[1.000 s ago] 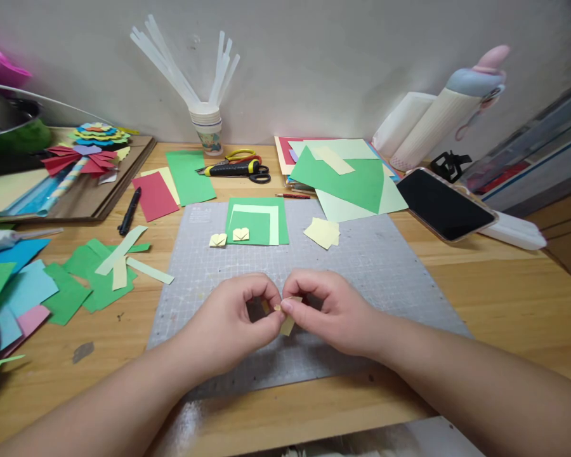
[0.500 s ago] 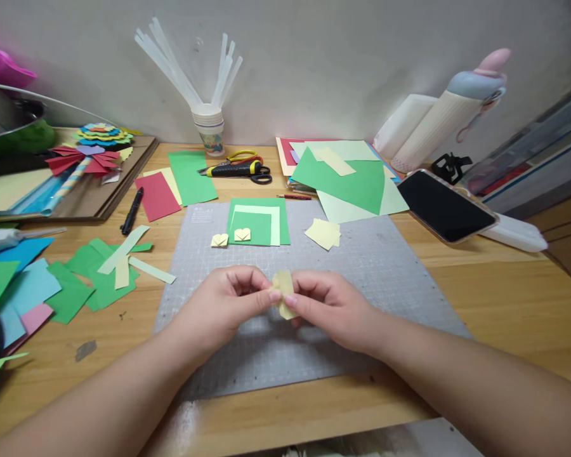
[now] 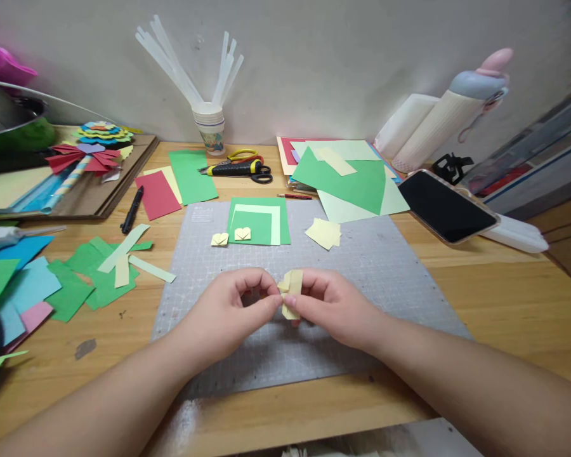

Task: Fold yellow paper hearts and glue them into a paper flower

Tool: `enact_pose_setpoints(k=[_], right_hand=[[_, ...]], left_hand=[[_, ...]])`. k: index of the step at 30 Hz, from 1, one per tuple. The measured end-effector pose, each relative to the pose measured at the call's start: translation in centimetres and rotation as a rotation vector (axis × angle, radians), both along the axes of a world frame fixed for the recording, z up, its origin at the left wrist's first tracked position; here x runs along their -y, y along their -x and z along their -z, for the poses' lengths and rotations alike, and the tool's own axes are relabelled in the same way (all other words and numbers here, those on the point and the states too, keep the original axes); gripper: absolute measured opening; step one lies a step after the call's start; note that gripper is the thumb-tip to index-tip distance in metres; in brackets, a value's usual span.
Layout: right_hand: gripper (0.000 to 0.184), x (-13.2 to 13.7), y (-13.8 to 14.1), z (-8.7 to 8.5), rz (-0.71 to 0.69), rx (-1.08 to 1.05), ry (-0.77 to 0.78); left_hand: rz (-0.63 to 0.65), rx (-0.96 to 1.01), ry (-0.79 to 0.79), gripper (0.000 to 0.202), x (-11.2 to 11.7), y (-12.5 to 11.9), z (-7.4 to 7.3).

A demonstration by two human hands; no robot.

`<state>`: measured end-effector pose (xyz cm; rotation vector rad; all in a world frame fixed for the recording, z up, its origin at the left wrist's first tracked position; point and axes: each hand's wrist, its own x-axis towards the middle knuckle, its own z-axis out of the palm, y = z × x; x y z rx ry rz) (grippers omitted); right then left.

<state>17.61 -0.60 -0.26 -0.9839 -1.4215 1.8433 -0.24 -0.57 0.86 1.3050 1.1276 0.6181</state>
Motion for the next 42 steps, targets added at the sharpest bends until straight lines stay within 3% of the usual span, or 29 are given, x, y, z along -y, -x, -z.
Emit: enact_pose_setpoints(k=[7,17,25,31,37,42], right_hand=[[0.015,-0.29,-0.13,-0.27,0.101,-0.018,0.057],[0.015,0.02,-0.07,-0.41,0.117,-0.030,0.052],[0.021,0.33,-0.18,0.12,0.097,0.009,-0.037],[0.023,0.58,-0.23,0.23,0.086,-0.004,-0.146],[0.021,0.32,-0.36,0.12,0.090,-0.051,-0.018],[0.022,0.33,-0.41,0.11,0.086,-0.002,-0.025]], left_hand=[[-0.015,0.182,0.112,0.008,-0.24,0.15,0.01],[-0.035,0.165,0.114,0.008,-0.23,0.27,0.20],[-0.063,0.097,0.109,0.013,-0.16,0.14,-0.06],[-0.054,0.158,0.161,0.014,-0.28,0.05,-0.16],[-0.007,0.226,0.184,0.010,-0.46,0.30,-0.14],[-0.015,0.192,0.174,0.011,-0.31,0.32,-0.10]])
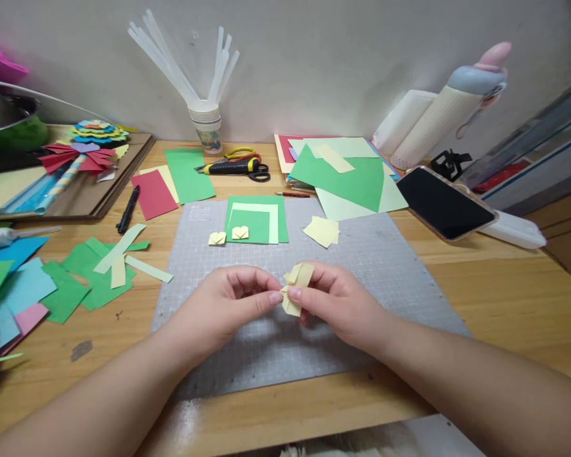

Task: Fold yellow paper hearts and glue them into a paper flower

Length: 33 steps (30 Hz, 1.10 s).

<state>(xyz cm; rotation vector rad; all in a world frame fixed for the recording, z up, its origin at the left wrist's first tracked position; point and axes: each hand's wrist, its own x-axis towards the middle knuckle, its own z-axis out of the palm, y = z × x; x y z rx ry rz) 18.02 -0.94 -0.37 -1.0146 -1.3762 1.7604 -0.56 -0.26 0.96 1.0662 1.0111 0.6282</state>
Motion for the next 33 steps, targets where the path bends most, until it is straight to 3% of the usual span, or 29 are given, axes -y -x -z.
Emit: enact_pose_setpoints(k=[20,33], right_hand=[[0.025,0.32,0.18,0.09,-0.017,0.019,-0.073],[0.024,0.35,0.31,0.04,-0.016,0.015,-0.018]], left_hand=[[0.001,-0.170,-0.076,0.017,0.06,-0.19,-0.06],[-0.005,-0.090,-0.086,0.016,0.33,-0.39,-0.15]])
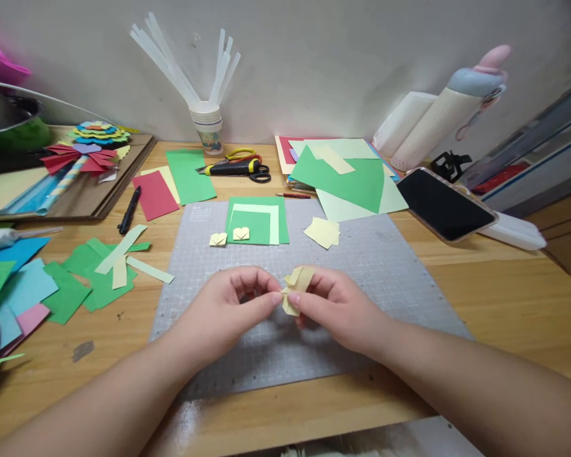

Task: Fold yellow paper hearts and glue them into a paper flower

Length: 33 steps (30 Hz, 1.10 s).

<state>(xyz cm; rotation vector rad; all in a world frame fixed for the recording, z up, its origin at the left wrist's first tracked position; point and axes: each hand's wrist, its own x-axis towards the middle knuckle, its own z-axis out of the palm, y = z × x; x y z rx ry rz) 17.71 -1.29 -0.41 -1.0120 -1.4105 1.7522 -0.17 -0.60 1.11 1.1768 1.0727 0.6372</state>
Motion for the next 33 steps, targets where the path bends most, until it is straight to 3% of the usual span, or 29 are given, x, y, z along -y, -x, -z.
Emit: enact_pose_setpoints(k=[4,11,22,27,33], right_hand=[[0.021,-0.1,0.0,0.2,-0.007,0.026,0.008],[0.018,0.1,0.0,0.0,-0.061,0.041,-0.058],[0.022,0.0,0.0,0.2,-0.051,0.128,-0.109],[0.019,0.1,0.1,-0.2,-0.068,0.179,-0.206],[0.024,1.3,0.2,-0.1,-0.029,0.321,-0.425]], left_hand=[[0.030,-0.050,-0.036,0.015,0.1,0.1,-0.1],[0.067,-0.238,-0.277,0.012,0.4,0.0,-0.4],[0.065,-0.194,-0.259,0.010,0.5,-0.3,-0.4],[0.052,-0.239,-0.319,0.011,0.6,-0.4,-0.1],[0.035,-0.451,-0.548,0.012,1.6,-0.5,0.1]])
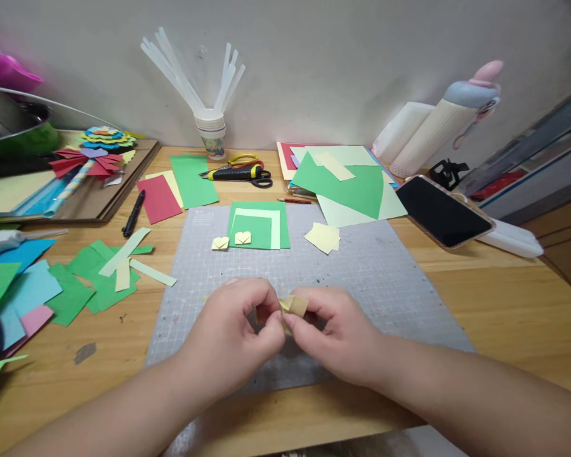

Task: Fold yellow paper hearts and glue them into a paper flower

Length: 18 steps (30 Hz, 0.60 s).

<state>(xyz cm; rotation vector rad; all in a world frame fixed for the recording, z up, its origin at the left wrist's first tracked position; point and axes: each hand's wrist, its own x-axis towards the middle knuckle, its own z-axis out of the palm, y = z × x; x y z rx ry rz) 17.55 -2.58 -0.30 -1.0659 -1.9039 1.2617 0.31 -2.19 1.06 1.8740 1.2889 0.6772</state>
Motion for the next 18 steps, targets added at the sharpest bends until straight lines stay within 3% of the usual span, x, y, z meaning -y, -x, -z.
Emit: enact_pose_setpoints(k=[3,6,10,13,18], right_hand=[[0.027,0.3,0.0,0.0,0.030,0.031,-0.029],[0.026,-0.1,0.1,0.0,0.067,-0.086,0.094],[0.023,-0.9,0.1,0.0,0.084,-0.239,0.351],[0.019,-1.1,0.0,-0.1,0.068,-0.295,0.427],[0.019,-1.0,0.0,-0.1,0.055,-0.301,0.424]], left_hand=[[-0.015,-0.044,-0.081,0.013,0.3,-0.1,0.0],[-0.034,0.041,-0.064,0.009,0.1,-0.1,-0.2],[-0.084,0.301,0.242,0.012,-0.6,0.2,-0.4],[-0.077,0.509,0.535,0.017,-1.1,0.5,-0.1],[-0.081,0.617,0.685,0.013,-1.4,0.8,0.4]])
